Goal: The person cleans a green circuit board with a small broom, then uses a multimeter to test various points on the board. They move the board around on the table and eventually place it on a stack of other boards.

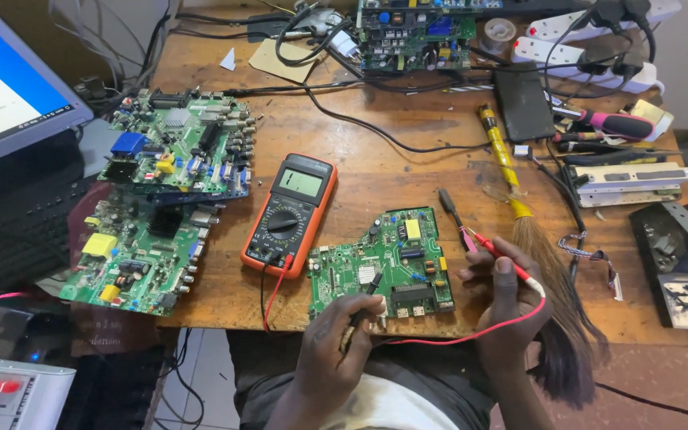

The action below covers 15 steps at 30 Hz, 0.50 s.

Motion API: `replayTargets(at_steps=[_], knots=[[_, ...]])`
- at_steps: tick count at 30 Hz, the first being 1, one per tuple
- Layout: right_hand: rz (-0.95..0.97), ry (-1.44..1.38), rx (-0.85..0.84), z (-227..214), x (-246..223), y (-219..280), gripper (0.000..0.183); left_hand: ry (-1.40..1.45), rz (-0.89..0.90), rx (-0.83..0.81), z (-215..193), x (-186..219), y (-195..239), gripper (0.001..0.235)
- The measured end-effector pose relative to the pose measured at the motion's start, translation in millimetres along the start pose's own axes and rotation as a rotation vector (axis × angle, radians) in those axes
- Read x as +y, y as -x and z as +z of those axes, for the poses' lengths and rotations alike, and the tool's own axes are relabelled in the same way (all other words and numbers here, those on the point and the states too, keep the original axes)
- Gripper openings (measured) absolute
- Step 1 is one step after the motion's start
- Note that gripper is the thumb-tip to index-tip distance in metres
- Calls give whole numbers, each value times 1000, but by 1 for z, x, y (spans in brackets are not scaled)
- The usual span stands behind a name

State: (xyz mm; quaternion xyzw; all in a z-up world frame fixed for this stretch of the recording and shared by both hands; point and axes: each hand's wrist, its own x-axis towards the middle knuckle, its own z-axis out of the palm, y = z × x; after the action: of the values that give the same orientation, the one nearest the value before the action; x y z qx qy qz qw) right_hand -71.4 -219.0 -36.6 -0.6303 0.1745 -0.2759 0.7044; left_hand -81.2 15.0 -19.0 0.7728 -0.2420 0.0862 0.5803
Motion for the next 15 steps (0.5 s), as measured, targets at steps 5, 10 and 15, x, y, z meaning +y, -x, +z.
replayTargets(at_steps=[5,10,15], knots=[[-147,11,-21,-8,9,2,37,41,-24,12,-4,8,1,28],[-193,36,-21,-10,-6,10,38,66,3,46,-9,12,2,28],[-383,115,-210,-9,-36,19,44,192,18,63,-13,24,-3,39]])
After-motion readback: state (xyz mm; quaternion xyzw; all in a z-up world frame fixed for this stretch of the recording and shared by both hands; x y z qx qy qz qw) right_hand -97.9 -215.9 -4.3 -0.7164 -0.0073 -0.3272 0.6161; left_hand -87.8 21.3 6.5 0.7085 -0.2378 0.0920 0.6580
